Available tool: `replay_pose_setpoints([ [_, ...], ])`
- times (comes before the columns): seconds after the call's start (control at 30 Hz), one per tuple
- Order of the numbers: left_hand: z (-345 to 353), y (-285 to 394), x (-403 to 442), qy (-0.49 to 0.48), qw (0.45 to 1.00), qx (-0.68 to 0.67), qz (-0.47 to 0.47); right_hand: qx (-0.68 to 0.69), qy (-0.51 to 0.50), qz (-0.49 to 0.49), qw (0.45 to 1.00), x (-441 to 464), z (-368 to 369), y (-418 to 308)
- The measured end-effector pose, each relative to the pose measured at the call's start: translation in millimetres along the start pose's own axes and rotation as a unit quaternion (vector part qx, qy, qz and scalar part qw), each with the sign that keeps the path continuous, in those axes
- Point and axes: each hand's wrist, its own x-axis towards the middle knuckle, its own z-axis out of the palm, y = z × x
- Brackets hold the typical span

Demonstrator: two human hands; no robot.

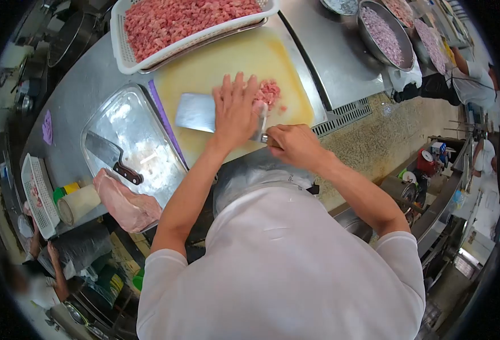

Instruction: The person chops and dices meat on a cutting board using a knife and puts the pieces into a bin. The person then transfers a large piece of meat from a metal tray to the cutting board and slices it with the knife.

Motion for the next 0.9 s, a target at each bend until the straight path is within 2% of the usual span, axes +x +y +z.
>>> replay_pose_setpoints([
  [0.1, 21, -47, 8, -0.029, 0.994, 0.064, -0.089, -0.043, 0.031, 0.039, 0.998, -45, -19, 17],
  [0.2, 47, -115, -23, 0.038, 0.993, -0.031, -0.108, -0.053, 0.047, 0.055, 0.996, -107, -44, 38],
  [0.3, 46, -75, -31, 0.014, 0.994, -0.059, -0.093, 0.091, 0.069, 0.216, 0.97, -149, -35, 44],
  [0.4, 66, -29, -29, 0.043, 0.985, -0.132, -0.101, 0.188, 0.086, 0.28, 0.937, -125, -20, 22],
  [0.5, 63, 0, -30, 0.051, 0.97, -0.196, -0.136, 0.2, 0.136, 0.235, 0.941, -89, 30, 17],
  [0.53, 54, 6, -35, 0.034, 0.978, -0.179, -0.104, 0.202, 0.151, 0.215, 0.944, -79, 38, 10],
  [0.63, 42, 13, -49, -0.033, 0.992, -0.122, -0.004, 0.418, 0.1, 0.316, 0.846, -68, 30, 2],
  [0.73, 49, 6, -38, -0.062, 0.997, -0.038, -0.012, 0.596, 0.172, 0.325, 0.714, -93, 27, 34],
  [0.77, 56, 2, -34, -0.041, 0.998, -0.042, -0.012, 0.591, 0.19, 0.337, 0.708, -102, 28, 47],
  [0.87, 65, -2, -27, -0.032, 0.998, -0.034, -0.045, 0.698, 0.16, 0.296, 0.633, -129, 35, 104],
  [0.9, 65, -2, -25, -0.028, 0.997, -0.046, -0.056, 0.703, 0.145, 0.286, 0.635, -125, 32, 108],
])
